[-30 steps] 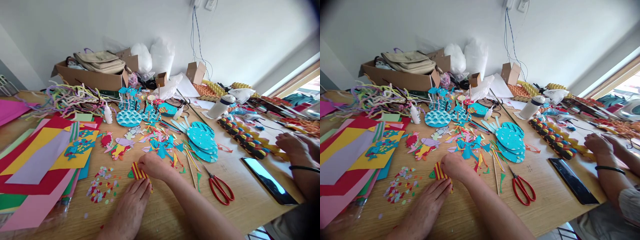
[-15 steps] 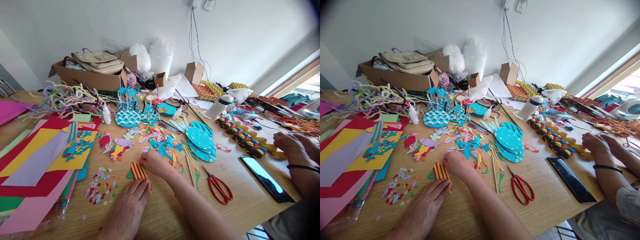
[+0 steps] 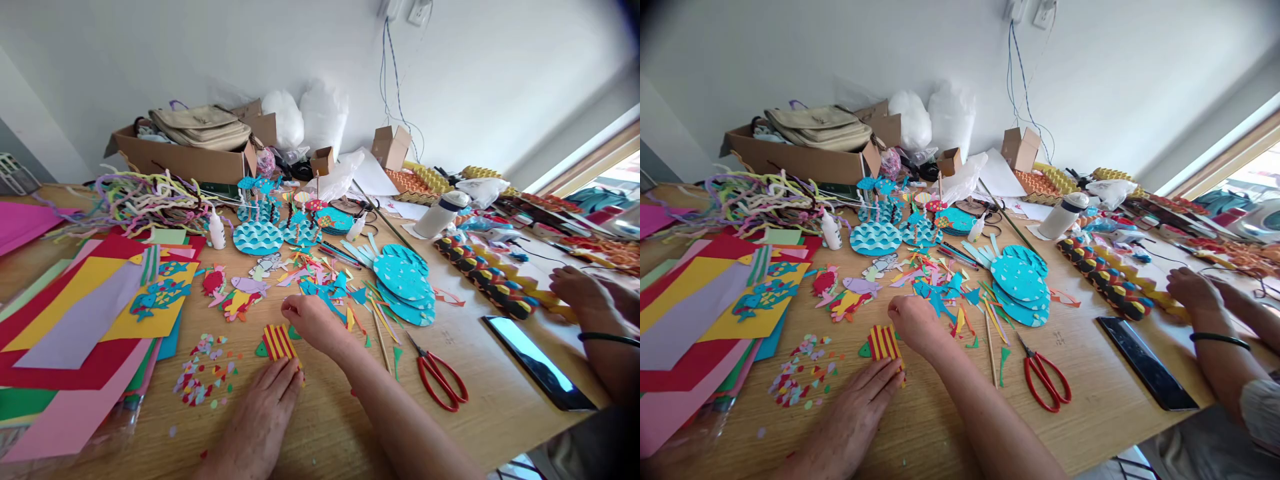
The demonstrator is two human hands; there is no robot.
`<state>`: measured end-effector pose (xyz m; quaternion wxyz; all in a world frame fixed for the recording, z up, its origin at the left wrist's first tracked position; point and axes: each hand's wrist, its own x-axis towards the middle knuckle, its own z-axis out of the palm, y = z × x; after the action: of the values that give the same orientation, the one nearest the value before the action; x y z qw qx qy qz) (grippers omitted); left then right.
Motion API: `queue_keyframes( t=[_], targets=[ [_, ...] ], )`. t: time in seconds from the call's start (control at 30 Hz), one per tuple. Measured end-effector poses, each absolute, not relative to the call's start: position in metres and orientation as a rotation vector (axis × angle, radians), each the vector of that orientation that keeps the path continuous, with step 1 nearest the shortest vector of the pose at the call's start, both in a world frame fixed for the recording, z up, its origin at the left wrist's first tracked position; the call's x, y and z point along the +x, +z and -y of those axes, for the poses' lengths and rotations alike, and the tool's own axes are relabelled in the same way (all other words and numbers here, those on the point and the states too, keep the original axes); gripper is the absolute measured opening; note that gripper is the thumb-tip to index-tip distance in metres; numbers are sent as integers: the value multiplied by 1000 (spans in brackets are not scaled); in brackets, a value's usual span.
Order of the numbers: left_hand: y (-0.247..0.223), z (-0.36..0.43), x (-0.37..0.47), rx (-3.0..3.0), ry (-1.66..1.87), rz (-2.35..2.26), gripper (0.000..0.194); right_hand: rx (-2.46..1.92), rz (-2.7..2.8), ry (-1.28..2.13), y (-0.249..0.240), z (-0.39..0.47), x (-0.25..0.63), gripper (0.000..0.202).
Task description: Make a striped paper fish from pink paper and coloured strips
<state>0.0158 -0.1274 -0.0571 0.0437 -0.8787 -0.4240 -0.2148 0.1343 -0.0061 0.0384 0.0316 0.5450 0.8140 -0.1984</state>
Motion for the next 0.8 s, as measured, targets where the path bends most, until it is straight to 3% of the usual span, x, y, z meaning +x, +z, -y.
queue_keyframes(
  t=[0.2,0.3,0.47,0.63,0.8],
  targets=[
    [-4,121,6,-2878,-967,1546,45,1645,-2604,-611,30,11,154,25],
    [17,113,-14,-2864,-1304,1938,32,1586,-2634,-609,27,11,158,29],
    [15,118,-39,-2223,-2077,2900,35,1467,-2634,-577,27,6,158,28],
    [-3,127,-36,-1669,-2840,3110,37,1359,-2626,-508,29,4,155,23],
    [4,121,-30,-1355,-2969,3313,40,1296,-2635,-462,33,6,151,22]
  ],
)
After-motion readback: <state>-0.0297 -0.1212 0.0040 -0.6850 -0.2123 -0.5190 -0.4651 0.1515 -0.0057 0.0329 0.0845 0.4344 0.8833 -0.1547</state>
